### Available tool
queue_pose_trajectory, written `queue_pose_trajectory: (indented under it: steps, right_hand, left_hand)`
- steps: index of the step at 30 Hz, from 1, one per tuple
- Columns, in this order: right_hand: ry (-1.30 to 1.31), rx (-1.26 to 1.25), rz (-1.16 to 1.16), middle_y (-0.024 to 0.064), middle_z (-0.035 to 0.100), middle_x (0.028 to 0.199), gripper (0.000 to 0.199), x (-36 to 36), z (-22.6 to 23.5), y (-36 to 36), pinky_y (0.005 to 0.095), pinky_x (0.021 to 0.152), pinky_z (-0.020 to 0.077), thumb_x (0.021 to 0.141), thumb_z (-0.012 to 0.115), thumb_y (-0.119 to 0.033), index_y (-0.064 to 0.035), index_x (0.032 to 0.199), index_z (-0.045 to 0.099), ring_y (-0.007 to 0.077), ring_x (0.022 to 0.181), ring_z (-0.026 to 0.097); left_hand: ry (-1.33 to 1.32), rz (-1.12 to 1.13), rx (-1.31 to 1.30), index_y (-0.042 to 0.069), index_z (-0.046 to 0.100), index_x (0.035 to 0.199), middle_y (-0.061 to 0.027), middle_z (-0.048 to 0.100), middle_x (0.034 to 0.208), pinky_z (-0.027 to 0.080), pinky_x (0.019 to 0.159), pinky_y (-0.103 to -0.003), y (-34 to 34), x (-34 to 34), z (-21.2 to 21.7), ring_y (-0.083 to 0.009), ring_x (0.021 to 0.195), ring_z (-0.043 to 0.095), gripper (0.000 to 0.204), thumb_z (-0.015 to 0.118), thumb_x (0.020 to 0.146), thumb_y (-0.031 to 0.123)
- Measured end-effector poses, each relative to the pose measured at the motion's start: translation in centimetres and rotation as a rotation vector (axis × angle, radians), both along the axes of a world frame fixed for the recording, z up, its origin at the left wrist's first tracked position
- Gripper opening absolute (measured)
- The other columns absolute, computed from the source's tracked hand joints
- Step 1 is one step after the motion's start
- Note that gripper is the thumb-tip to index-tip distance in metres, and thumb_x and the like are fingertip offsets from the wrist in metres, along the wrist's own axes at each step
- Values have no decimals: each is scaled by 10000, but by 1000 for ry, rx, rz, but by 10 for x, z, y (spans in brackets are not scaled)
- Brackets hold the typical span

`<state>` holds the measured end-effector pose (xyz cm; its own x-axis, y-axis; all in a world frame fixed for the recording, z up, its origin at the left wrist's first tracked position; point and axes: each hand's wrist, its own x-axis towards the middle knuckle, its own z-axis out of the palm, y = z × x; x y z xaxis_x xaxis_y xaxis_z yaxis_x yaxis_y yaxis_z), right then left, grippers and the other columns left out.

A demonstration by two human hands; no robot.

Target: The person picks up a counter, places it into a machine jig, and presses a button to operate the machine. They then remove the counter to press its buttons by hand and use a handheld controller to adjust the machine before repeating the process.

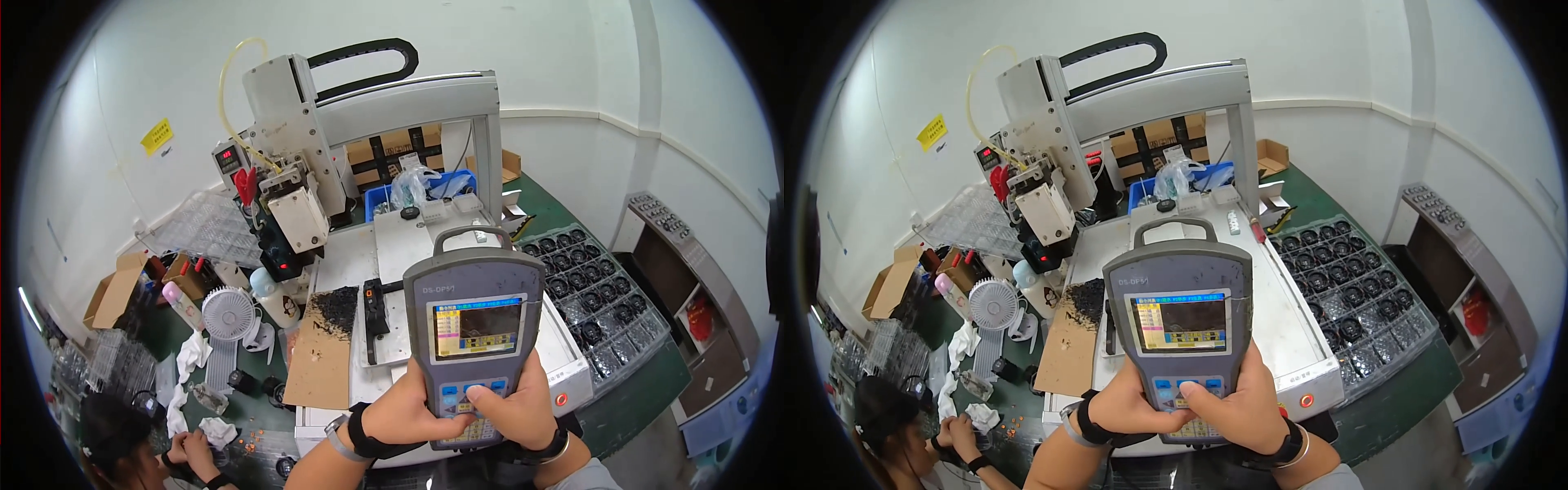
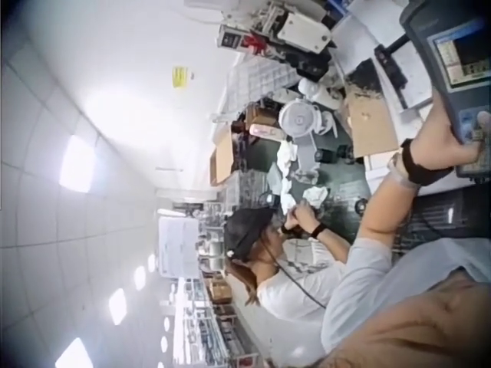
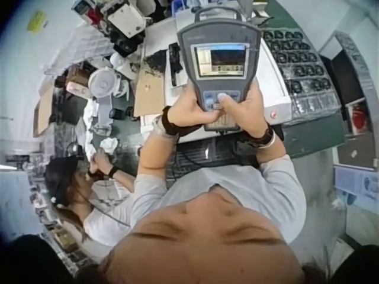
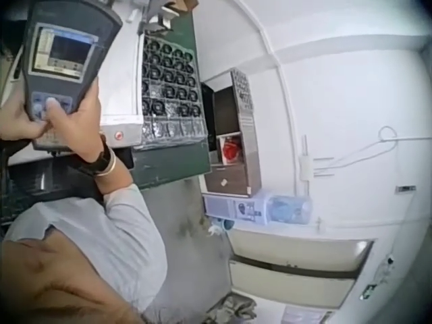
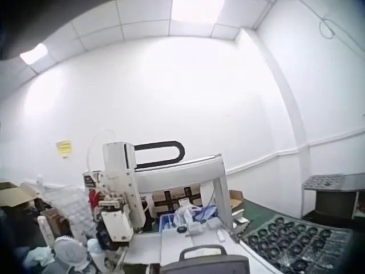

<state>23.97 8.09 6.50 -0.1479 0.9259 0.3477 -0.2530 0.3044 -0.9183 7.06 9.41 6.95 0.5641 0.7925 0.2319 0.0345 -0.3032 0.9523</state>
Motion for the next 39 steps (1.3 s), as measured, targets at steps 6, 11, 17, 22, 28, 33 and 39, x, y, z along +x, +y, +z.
queue_pose_trajectory:
  steps: [6, 11, 17, 22, 28, 33, 39]
  right_hand:
    - [40, 25, -19, 147, 512, 1116, 616, -4, -4, -3, 285, 822, 456, 760, 643, -68, 57, 1244, 284, 151, 986, 538]
    - [-2, 28, -15, 152, 504, 1118, 614, 0, 1, -3, 286, 818, 456, 768, 642, -74, 64, 1238, 273, 153, 991, 534]
    - [-8, 37, -2, 155, 493, 1115, 599, 1, 1, -6, 292, 814, 459, 768, 646, -78, 66, 1219, 279, 163, 992, 533]
    - [0, 33, -15, 154, 501, 1110, 599, 2, 3, -9, 297, 820, 457, 768, 648, -80, 66, 1219, 282, 164, 987, 537]
    - [-15, 57, -56, 139, 521, 1094, 571, 7, -4, 2, 292, 827, 453, 778, 636, -67, 48, 1219, 292, 158, 976, 541]
    - [208, 47, -196, 107, 522, 1112, 501, 8, 6, 5, 291, 868, 428, 807, 590, -38, 18, 1229, 326, 143, 984, 528]
    - [229, 59, -207, 114, 502, 1134, 510, 6, 7, 3, 290, 875, 418, 818, 592, -63, 19, 1240, 318, 147, 999, 516]
  left_hand:
    - [-43, -88, -25, 13, 38, 1355, -141, 372, 1261, 370, 925, -305, 4, -8, -5, -178, 1151, 396, 909, 665, 697, 26]
    - [-116, -60, -70, 6, 52, 1350, -145, 373, 1255, 359, 933, -306, 2, -3, -4, -181, 1147, 398, 895, 664, 698, 36]
    - [-95, -59, -24, -30, 85, 1331, -150, 407, 1232, 343, 947, -309, 0, -3, -6, -187, 1142, 405, 867, 673, 700, 57]
    - [-90, -60, -34, -36, 88, 1327, -152, 411, 1233, 336, 952, -309, 0, -4, -11, -190, 1138, 413, 861, 673, 701, 59]
    - [-126, -39, 67, -11, 18, 1356, -165, 393, 1260, 327, 959, -306, -1, 4, -7, -192, 1158, 405, 866, 628, 742, 29]
    - [-224, -156, -118, 3, -14, 1395, -166, 306, 1354, 245, 1022, -319, 1, 11, -8, -218, 1251, 319, 727, 458, 843, -22]
    - [-232, -124, -61, -4, 11, 1401, -171, 261, 1386, 214, 1041, -333, 0, 16, -10, -222, 1276, 281, 662, 400, 866, 1]
